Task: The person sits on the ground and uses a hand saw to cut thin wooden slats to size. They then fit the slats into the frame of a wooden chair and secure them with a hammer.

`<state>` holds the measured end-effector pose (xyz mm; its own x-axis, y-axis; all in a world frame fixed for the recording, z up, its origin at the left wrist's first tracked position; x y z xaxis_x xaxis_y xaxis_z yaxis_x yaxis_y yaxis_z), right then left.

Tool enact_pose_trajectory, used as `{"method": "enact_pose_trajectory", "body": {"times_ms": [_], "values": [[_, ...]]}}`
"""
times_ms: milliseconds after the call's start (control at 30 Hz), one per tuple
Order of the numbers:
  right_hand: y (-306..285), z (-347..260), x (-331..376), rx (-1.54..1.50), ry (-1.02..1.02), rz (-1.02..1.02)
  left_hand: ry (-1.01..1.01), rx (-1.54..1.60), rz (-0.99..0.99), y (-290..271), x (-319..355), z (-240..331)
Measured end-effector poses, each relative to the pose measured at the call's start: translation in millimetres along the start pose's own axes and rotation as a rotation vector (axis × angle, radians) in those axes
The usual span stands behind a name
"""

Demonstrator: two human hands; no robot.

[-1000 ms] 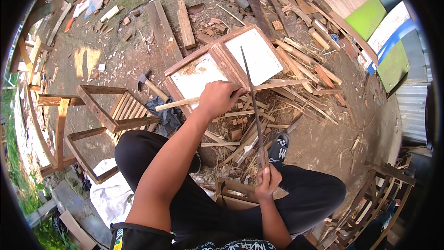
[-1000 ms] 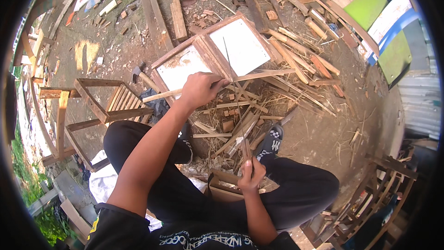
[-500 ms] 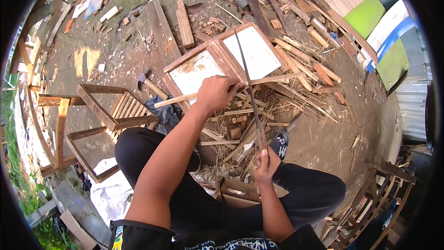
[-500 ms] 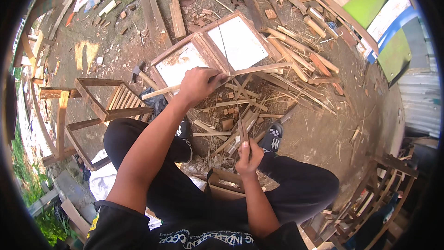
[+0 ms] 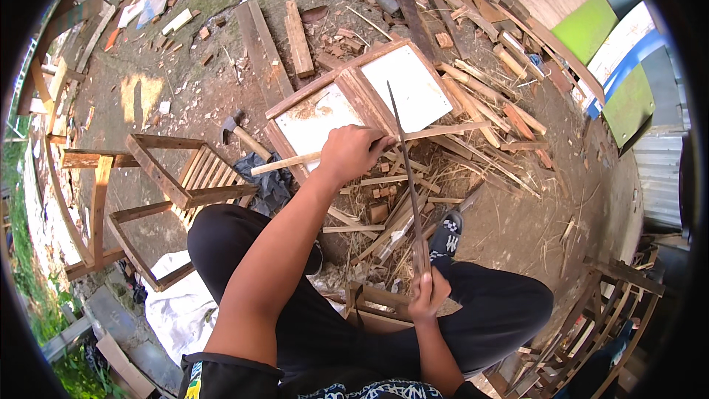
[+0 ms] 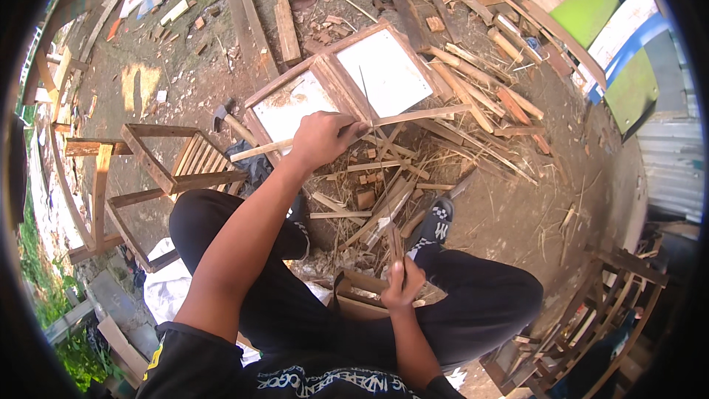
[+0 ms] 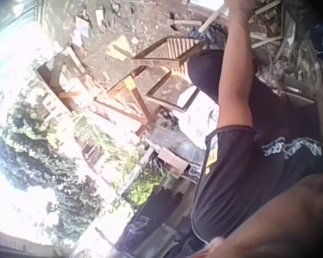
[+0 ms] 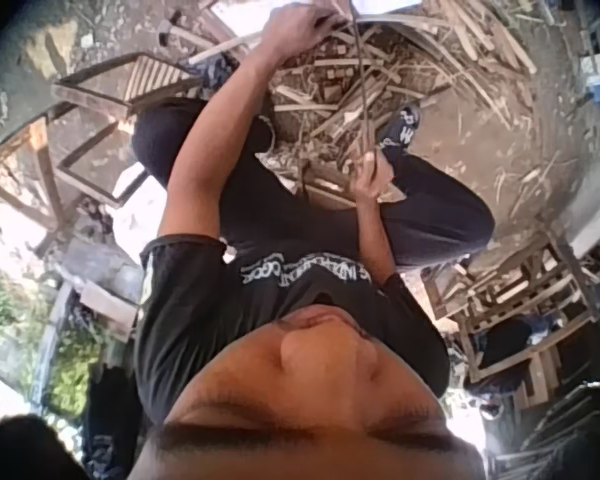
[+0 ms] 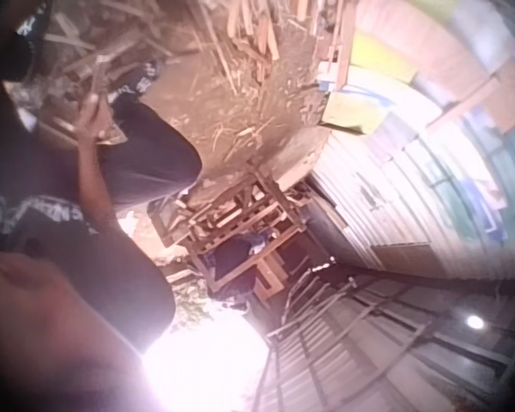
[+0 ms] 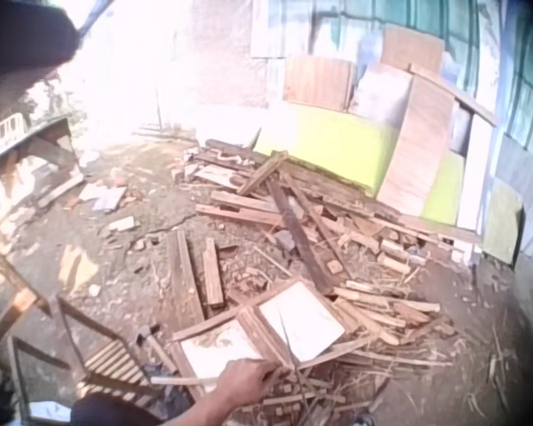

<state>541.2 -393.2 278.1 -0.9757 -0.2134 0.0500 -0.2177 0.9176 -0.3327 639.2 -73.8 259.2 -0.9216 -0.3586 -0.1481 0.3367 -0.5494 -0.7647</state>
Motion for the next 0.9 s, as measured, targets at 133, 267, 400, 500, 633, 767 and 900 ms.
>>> {"method": "enact_pose_trajectory", "body": {"times_ms": [133,267,400,500,633,767,900], "values": [[9.3,8.6,-16.4,-0.016,-0.008,-0.004,0.027,0.031,0.055,1.1,1.1,4.3],[26.4,1.4,-42.4,-0.009,0.051,-0.020,0.027,0.017,0.037,1.1,-3.9,1.9],[-11.7,15.7,18.7,0.036,0.043,-0.020,0.018,-0.009,0.032,-2.8,-1.7,1.6],[-4.4,15.8,6.9,0.009,0.039,-0.006,0.025,0.000,0.047,1.2,2.2,3.2],[29.6,-6.0,-46.0,-0.009,0.005,0.003,0.019,0.007,0.041,1.2,-2.0,2.4],[-10.0,11.1,21.6,0.000,0.028,-0.001,0.021,-0.011,0.033,-1.6,-1.2,2.0],[-2.4,5.3,4.2,-0.015,0.026,-0.014,0.024,-0.010,0.018,-1.4,1.4,8.4]]}}
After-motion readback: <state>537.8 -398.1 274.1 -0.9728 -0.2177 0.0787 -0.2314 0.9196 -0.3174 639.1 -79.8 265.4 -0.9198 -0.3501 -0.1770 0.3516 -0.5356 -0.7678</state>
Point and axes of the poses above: each hand's wrist, its own x-axis away from the middle knuckle, its own y-axis out of the palm, z = x × y, the point moved 8 cm from there along -x, towards the middle knuckle, and after that the axes turned 7 degrees about z, right-handed, at the moved point
